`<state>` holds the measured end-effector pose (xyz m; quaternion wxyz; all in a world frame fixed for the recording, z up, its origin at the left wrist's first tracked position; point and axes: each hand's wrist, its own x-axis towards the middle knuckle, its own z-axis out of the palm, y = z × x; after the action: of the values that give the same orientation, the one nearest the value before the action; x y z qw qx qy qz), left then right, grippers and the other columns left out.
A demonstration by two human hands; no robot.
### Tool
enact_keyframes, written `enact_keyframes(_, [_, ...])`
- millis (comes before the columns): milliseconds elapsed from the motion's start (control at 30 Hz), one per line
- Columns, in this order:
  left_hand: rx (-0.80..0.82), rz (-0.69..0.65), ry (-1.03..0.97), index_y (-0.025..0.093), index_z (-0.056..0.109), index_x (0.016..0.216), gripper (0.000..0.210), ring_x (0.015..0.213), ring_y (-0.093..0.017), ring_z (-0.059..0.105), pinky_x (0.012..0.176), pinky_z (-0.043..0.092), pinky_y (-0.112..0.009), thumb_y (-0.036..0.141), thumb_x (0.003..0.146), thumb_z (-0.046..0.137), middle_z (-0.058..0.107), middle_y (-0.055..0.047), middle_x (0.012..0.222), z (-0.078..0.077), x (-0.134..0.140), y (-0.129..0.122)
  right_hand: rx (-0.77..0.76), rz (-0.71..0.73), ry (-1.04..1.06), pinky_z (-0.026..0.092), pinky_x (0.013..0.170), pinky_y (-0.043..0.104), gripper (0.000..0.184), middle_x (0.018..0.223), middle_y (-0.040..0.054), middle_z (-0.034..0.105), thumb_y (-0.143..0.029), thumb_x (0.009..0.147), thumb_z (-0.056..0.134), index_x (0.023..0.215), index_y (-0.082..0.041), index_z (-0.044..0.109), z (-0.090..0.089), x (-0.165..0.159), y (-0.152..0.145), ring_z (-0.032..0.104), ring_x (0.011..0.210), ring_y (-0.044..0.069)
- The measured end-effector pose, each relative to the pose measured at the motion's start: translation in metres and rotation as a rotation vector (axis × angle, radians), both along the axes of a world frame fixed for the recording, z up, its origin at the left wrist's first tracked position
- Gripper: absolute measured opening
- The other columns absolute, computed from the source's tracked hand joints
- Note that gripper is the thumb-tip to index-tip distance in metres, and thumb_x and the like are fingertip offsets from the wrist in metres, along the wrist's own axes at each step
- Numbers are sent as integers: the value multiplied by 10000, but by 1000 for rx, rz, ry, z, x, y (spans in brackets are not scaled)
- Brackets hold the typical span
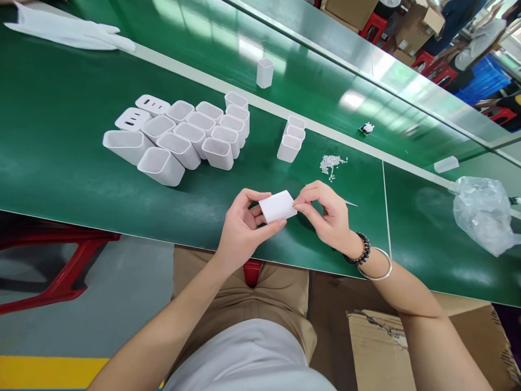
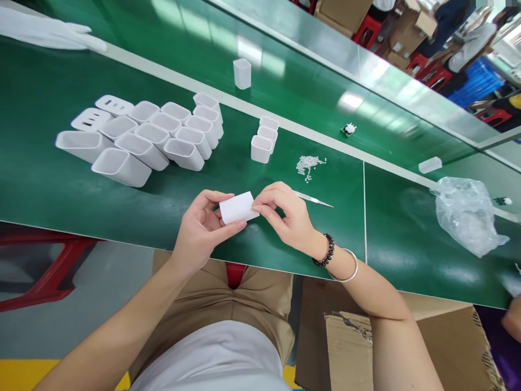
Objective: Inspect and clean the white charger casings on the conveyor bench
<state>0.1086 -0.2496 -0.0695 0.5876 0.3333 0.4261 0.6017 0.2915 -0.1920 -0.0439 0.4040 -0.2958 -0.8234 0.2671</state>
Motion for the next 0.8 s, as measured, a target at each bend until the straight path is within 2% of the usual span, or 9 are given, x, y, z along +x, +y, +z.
enact_keyframes(133, [24, -10, 8, 197, 592, 959, 445, 922, -180, 704, 775, 609, -280, 202, 640, 904, 672, -28, 1012, -4, -1, 2, -3, 10, 13, 508, 714, 376, 75, 852, 34, 677, -225, 971, 619, 906, -243, 652, -1, 1, 1, 613, 792, 193])
enact_keyframes(200, [43, -22, 4, 193, 584, 962, 451, 913, -169, 709, 761, 614, -263, 181, 638, 898, 676, -23, 1008, -6, -2, 3, -81, 5, 49, 506, 705, 348, 81, 844, 37, 668, -278, 974, 627, 929, -220, 661, -1, 1, 0, 600, 769, 175])
enact_keyframes(333, [65, -24, 1, 188, 576, 957, 437, 895, -141, 712, 741, 612, -224, 144, 647, 881, 678, -11, 995, -6, -2, 4, -416, 18, 186, 485, 632, 274, 194, 812, 21, 628, -379, 987, 618, 1044, -197, 652, -2, 3, -1, 574, 695, 129])
enact_keyframes(433, [69, -28, 2, 188, 574, 957, 439, 899, -129, 713, 747, 609, -207, 127, 646, 878, 679, -4, 987, -6, -2, 4, -652, 70, 245, 475, 592, 238, 223, 754, -4, 603, -399, 959, 663, 1028, -188, 639, 1, 3, -1, 554, 640, 105])
enact_keyframes(500, [70, -37, 2, 190, 570, 953, 434, 901, -123, 714, 756, 608, -201, 121, 650, 874, 681, 2, 981, -5, -2, 4, -743, 94, 257, 472, 581, 223, 223, 735, -12, 599, -391, 945, 685, 1007, -182, 640, 2, 2, -1, 545, 622, 95])
enact_keyframes(800, [56, -37, 28, 186, 578, 955, 450, 898, -123, 713, 752, 608, -195, 115, 630, 881, 675, 4, 986, -6, -2, 3, -837, 139, 327, 450, 574, 198, 152, 735, -25, 587, -280, 906, 732, 961, -168, 646, 0, -1, 0, 526, 610, 73])
